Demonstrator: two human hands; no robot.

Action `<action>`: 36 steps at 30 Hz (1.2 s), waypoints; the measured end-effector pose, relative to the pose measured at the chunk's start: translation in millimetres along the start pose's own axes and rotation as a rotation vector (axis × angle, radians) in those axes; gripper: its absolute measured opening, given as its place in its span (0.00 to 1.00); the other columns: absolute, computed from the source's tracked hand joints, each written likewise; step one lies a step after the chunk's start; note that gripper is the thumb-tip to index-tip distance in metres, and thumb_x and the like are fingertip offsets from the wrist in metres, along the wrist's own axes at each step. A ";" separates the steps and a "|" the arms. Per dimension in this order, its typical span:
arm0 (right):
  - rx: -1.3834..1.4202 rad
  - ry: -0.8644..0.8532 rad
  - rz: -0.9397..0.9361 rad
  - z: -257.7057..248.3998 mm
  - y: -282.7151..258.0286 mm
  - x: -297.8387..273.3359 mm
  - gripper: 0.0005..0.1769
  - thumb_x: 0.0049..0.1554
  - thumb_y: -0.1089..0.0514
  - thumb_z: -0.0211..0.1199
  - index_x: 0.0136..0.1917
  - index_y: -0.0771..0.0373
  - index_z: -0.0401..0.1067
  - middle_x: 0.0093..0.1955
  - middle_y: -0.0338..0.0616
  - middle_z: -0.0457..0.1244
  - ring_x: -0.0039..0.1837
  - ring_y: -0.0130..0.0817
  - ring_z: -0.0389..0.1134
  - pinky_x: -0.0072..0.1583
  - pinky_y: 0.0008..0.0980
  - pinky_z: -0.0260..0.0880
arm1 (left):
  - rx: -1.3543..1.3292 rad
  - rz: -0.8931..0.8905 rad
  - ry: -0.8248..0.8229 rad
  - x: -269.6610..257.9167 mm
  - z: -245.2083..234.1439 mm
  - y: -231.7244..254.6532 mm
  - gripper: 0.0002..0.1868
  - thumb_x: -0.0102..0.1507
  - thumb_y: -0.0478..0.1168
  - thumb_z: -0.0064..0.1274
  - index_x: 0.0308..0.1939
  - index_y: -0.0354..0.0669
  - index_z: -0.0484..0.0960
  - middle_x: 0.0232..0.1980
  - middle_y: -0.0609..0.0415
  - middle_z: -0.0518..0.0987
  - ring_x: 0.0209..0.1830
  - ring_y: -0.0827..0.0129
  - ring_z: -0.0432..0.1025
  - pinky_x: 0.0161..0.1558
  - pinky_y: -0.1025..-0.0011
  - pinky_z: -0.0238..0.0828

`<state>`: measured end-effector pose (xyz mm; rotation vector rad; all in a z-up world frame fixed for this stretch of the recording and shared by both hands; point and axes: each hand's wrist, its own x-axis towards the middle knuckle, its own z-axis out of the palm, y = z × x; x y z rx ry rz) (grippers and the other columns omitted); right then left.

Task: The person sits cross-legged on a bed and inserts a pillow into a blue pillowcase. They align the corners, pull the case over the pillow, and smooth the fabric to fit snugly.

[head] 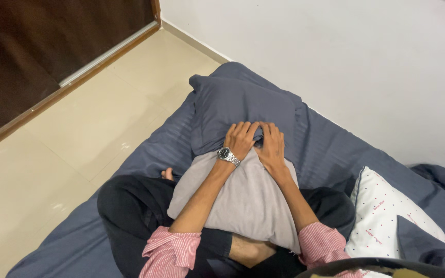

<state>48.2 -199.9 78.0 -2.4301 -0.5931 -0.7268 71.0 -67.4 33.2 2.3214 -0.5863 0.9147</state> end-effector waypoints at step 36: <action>0.435 -0.880 0.255 -51.8 155.0 -96.0 0.44 0.49 0.70 0.70 0.73 0.57 0.51 0.72 0.51 0.52 0.76 0.46 0.51 0.76 0.44 0.49 | 0.113 -0.075 0.015 -28.7 -4.4 -16.4 0.24 0.45 0.26 0.62 0.45 0.43 0.78 0.46 0.51 0.74 0.47 0.56 0.67 0.48 0.57 0.63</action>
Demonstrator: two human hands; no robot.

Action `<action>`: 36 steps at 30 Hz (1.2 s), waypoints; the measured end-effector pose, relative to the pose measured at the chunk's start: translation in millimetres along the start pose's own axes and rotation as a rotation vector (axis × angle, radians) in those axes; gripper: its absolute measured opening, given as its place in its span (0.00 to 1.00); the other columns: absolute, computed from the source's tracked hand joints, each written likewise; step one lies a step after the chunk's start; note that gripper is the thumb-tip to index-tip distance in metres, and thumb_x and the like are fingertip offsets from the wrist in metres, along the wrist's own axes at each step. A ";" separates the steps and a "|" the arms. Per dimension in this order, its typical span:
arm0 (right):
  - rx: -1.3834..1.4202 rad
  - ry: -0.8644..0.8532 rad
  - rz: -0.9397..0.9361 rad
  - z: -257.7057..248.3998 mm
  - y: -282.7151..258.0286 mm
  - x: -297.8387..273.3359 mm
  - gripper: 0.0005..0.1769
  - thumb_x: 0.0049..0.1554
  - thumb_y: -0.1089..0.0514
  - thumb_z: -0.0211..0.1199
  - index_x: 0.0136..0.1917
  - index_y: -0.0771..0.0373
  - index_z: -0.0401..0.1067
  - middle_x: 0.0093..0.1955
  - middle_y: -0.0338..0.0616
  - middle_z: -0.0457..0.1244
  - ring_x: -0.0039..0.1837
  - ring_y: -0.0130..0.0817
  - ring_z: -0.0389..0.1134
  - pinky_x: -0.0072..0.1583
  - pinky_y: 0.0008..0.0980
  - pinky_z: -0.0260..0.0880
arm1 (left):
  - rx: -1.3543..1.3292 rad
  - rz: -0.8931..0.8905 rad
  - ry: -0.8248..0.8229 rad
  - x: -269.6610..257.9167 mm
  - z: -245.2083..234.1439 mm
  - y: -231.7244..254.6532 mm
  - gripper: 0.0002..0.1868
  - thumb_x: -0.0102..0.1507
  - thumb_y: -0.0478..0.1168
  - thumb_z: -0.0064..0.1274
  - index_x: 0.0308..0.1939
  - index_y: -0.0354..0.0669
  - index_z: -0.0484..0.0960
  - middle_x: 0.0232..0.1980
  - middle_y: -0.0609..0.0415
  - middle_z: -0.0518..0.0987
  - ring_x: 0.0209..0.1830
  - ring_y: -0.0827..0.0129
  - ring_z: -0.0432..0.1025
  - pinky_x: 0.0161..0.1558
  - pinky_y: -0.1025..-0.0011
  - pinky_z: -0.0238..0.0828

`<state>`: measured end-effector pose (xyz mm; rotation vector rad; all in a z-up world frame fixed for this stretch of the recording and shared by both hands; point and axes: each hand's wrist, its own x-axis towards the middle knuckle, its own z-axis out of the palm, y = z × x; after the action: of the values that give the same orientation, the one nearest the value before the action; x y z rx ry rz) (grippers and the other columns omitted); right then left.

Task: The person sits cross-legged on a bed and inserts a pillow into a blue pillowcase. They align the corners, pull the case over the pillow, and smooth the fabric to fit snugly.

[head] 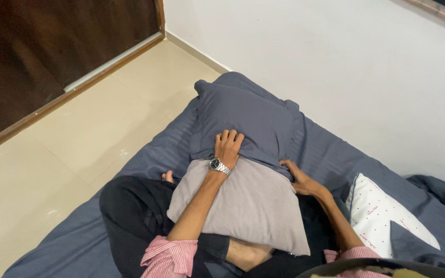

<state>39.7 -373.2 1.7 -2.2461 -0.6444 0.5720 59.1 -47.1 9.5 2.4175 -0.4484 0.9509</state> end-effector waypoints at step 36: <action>-0.589 0.434 -0.356 152.0 -241.2 106.2 0.25 0.54 0.60 0.57 0.62 0.78 0.69 0.65 0.63 0.62 0.69 0.55 0.62 0.71 0.47 0.58 | -0.225 -0.323 -0.173 -15.0 -112.2 -63.4 0.26 0.50 0.25 0.56 0.52 0.44 0.74 0.50 0.49 0.79 0.41 0.44 0.75 0.40 0.52 0.71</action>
<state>-30.5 -82.9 60.0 -2.5729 -1.0441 -0.3236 17.8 69.4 49.0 2.2823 -0.2016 0.5261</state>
